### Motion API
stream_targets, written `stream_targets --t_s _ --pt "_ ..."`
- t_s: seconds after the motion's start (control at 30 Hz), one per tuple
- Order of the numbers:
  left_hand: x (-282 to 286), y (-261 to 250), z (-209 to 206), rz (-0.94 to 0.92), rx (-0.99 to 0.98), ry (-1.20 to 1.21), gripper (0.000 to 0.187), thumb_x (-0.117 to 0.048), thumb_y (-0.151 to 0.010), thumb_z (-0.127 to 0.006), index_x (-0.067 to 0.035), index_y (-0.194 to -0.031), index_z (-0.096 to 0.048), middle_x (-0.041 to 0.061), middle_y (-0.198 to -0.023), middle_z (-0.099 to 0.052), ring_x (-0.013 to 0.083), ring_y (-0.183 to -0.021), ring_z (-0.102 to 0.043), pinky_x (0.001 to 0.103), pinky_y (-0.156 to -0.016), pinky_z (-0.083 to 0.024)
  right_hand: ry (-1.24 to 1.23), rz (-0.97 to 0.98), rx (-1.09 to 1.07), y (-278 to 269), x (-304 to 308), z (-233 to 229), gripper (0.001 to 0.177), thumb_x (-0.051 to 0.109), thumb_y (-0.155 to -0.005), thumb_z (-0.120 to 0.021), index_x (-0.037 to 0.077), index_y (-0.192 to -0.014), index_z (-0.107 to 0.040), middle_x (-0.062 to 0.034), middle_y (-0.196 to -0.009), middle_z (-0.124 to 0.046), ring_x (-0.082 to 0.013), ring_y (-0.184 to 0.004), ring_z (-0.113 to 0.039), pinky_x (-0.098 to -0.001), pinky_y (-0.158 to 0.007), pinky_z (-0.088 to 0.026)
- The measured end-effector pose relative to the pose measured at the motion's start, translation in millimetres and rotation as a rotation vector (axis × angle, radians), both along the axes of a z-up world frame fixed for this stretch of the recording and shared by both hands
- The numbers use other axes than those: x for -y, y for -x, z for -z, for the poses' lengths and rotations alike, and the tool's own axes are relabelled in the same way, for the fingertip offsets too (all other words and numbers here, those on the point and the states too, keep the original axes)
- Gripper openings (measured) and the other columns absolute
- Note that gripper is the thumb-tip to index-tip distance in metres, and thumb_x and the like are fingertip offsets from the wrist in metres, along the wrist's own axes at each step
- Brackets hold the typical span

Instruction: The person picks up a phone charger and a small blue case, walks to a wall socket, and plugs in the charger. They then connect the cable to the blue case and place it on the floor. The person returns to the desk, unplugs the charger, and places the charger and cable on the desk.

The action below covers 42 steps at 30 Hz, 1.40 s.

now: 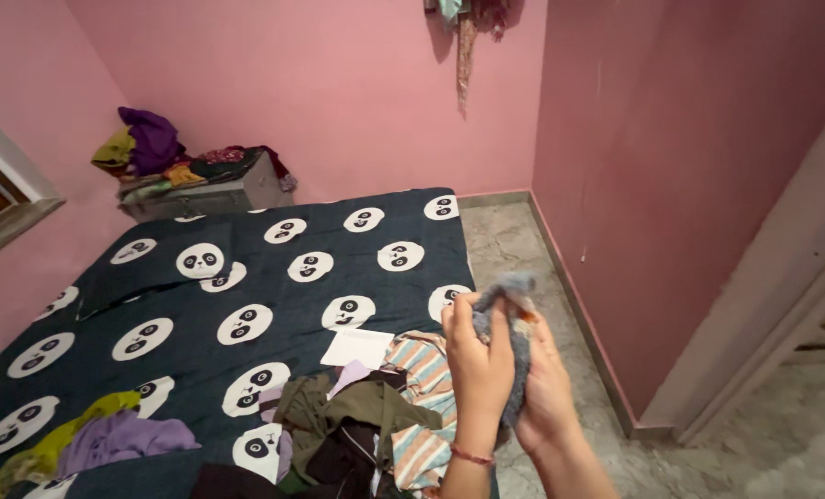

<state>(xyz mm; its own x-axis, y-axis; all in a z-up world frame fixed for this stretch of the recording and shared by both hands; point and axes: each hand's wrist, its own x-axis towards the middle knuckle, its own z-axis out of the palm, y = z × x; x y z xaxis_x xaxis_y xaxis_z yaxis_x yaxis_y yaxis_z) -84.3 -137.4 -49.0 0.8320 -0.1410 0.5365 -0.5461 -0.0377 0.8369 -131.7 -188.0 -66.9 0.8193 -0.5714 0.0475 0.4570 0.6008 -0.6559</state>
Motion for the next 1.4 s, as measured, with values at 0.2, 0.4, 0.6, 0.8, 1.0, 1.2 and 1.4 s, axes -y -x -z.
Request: stream_targets --t_s 0.2,0.4,0.6,0.8,1.0,1.2,1.4 --pt "0.5 16.9 14.5 0.025 -0.065 0.139 0.023 -0.022 -0.103 -0.054 -0.003 -0.111 -0.063 0.016 -0.108 -0.066 0.0329 -0.104 -0.064 0.041 -0.093 -0.049 -0.018 0.043 -0.012 10.6 3.1 15.2 0.038 0.026 -0.104 -0.042 0.010 -0.135 -0.056 -0.0079 -0.124 -0.067 -0.0151 -0.106 -0.067 -0.0308 -0.090 -0.055" --pt "-20.3 48.5 23.2 0.166 0.034 0.086 0.036 -0.017 -0.096 -0.062 -0.004 -0.129 -0.062 0.016 -0.125 -0.056 0.0310 -0.117 -0.057 0.040 -0.101 -0.044 -0.162 -0.254 0.090 25.1 21.6 39.7 0.039 0.032 -0.104 -0.051 0.002 -0.125 -0.062 -0.0153 -0.113 -0.071 -0.0238 -0.096 -0.071 -0.0384 -0.084 -0.058" --pt "-20.7 50.1 39.9 0.047 -0.219 0.230 0.020 -0.021 -0.104 -0.061 -0.003 -0.110 -0.066 0.016 -0.109 -0.058 0.0282 -0.104 -0.060 0.039 -0.097 -0.048 -0.047 -0.278 -0.073 39.1 -1.1 38.9 0.040 0.036 -0.099 -0.057 0.008 -0.127 -0.061 -0.0104 -0.112 -0.069 -0.0184 -0.096 -0.069 -0.0345 -0.084 -0.058" --pt "-33.8 58.7 34.0 0.152 -0.149 0.215 0.027 -0.021 -0.101 -0.060 -0.006 -0.123 -0.065 0.012 -0.117 -0.055 0.0247 -0.112 -0.058 0.037 -0.098 -0.047 -0.075 -0.247 -0.148 44.7 -2.0 44.6 0.043 0.042 -0.096 -0.057 0.012 -0.127 -0.060 -0.0095 -0.108 -0.069 -0.0202 -0.093 -0.069 -0.0363 -0.081 -0.057" --pt "-24.7 79.0 12.8 0.199 0.012 0.168 0.037 -0.018 -0.091 -0.072 -0.004 -0.124 -0.062 0.014 -0.119 -0.065 0.0271 -0.111 -0.065 0.036 -0.096 -0.051 -0.115 -0.189 -0.072 49.9 17.3 63.7 0.047 0.043 -0.100 -0.046 0.006 -0.124 -0.061 -0.0103 -0.109 -0.072 -0.0226 -0.092 -0.071 -0.0387 -0.080 -0.059" --pt "-3.5 72.0 6.2 0.163 -0.251 0.177 0.022 -0.024 -0.100 -0.062 -0.005 -0.109 -0.067 0.012 -0.098 -0.076 0.0253 -0.093 -0.074 0.035 -0.085 -0.056 -0.072 -0.091 -0.167 59.2 16.2 45.6 0.055 0.051 -0.105 -0.038 0.008 -0.127 -0.063 -0.0092 -0.108 -0.071 -0.0176 -0.090 -0.069 -0.0342 -0.079 -0.057" --pt "-20.2 75.0 1.2 0.280 0.125 0.080 0.037 -0.018 -0.095 -0.064 -0.002 -0.129 -0.061 0.021 -0.117 -0.067 0.0349 -0.108 -0.066 0.040 -0.091 -0.050 -0.109 -0.097 -0.088 62.2 29.4 41.8 0.044 0.038 -0.102 -0.042 0.006 -0.126 -0.060 -0.0118 -0.111 -0.070 -0.0222 -0.092 -0.071 -0.0391 -0.082 -0.058"
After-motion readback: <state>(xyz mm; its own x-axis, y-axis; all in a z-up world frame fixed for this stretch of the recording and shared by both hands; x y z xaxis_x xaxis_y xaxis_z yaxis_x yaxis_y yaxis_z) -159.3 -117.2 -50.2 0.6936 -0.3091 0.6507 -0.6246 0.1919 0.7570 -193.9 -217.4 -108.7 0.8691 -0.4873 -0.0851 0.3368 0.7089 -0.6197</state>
